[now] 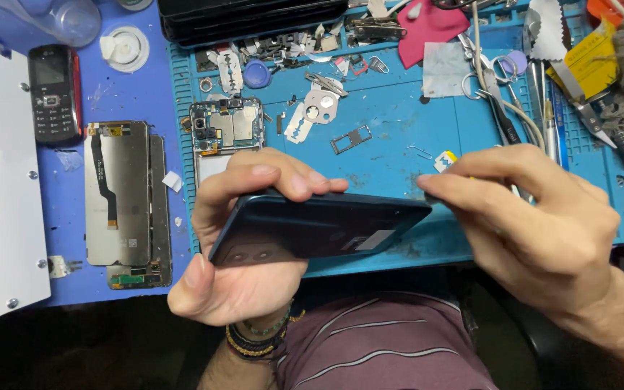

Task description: Disassembling and cleaning a smartphone at a workbench.

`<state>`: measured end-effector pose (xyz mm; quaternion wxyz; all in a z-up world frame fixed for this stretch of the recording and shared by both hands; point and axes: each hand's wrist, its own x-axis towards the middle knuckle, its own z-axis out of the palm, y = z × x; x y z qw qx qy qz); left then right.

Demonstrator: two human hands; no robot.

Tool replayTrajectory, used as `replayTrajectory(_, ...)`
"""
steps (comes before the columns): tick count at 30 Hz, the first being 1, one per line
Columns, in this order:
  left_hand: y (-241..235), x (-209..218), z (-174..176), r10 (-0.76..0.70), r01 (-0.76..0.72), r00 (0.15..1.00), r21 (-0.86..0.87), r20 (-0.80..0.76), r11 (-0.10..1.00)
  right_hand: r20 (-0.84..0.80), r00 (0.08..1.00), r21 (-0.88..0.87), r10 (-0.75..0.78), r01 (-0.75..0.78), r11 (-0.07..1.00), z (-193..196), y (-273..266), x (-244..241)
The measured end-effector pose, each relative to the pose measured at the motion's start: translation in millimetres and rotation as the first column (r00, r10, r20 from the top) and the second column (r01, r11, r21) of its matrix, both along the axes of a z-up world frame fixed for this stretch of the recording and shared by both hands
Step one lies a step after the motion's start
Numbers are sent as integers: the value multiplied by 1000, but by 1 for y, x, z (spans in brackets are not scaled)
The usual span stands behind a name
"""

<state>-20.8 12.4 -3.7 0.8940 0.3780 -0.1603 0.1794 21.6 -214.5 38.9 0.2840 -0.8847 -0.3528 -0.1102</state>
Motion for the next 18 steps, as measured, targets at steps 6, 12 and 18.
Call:
replayTrajectory(6,1,-1,8,-31,31,999,-8,-22,999,79,993,135,90,-100,986,-9,11,-4)
replayTrajectory(12,0,-1,9,8,-7,1000,38,-23,999,208,951,50,228,-243,969,-5,13,-1)
replayTrajectory(18,1,-2,9,-3,4,1000,54,-16,999,201,951,26,235,-245,969,-8,16,0)
